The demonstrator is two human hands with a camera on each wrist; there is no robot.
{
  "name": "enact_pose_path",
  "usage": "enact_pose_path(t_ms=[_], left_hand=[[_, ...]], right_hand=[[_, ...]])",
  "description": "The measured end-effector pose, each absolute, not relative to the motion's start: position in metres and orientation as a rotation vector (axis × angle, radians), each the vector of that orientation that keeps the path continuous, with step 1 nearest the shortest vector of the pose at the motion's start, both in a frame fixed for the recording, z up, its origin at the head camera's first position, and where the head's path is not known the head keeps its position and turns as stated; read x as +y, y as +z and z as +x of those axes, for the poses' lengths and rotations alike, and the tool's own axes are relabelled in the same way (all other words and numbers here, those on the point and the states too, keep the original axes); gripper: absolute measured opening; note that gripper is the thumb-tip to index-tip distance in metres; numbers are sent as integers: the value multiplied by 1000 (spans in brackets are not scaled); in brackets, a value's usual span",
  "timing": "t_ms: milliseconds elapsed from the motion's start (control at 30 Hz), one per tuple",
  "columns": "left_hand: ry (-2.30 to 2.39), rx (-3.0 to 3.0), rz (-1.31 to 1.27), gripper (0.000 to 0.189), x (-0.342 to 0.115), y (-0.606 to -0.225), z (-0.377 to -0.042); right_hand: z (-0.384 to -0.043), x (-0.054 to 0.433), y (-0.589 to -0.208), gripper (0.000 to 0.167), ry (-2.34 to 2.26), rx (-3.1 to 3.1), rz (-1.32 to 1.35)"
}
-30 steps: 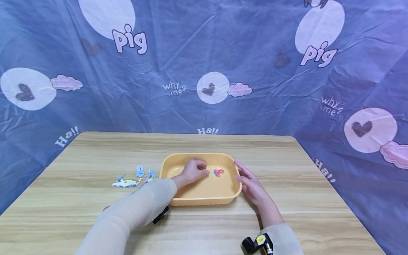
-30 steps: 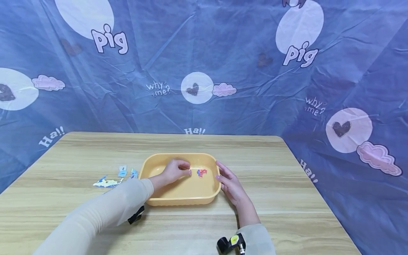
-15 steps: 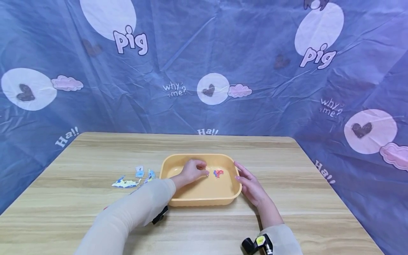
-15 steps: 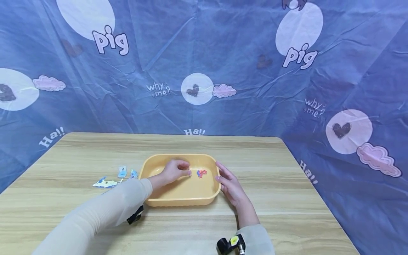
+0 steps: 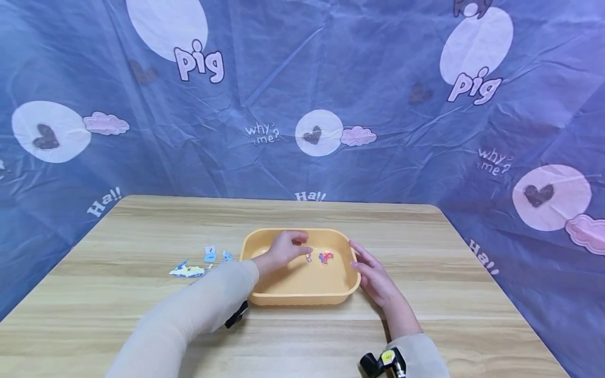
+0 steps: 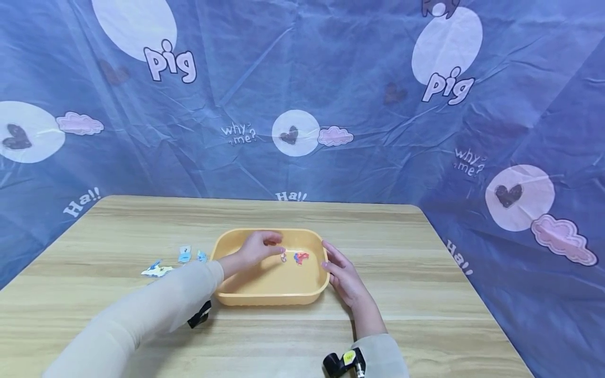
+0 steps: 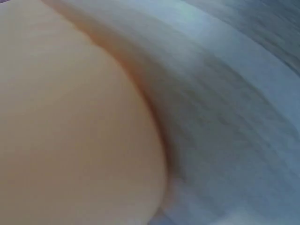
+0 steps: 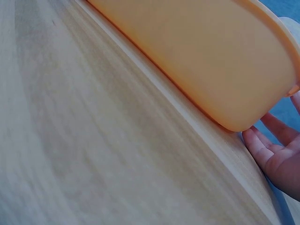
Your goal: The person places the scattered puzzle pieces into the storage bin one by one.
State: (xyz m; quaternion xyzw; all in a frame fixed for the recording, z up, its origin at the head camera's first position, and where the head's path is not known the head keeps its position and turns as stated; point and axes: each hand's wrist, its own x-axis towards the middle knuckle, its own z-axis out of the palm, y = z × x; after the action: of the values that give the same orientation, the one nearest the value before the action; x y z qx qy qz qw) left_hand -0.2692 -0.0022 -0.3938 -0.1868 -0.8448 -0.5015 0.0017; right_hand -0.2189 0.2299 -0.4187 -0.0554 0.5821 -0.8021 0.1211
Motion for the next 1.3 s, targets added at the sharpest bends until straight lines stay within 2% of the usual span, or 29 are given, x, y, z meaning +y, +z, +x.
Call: enact_pose_path(t_ms=[333,667,1300], left_hand=[[-1711,-2505,-518,36,-12,-360,-271],[-1758,-2470,-511,38,-30,-342,-273],[-1833,-2295,-604,40,-81,-309,-251]], right_hand=[[-218,229,-417,60,-2338,1700,-159],[-219,230,-417,60,-2341,1672,-166],[-218,230,-418,59,-2338,1686,-136]])
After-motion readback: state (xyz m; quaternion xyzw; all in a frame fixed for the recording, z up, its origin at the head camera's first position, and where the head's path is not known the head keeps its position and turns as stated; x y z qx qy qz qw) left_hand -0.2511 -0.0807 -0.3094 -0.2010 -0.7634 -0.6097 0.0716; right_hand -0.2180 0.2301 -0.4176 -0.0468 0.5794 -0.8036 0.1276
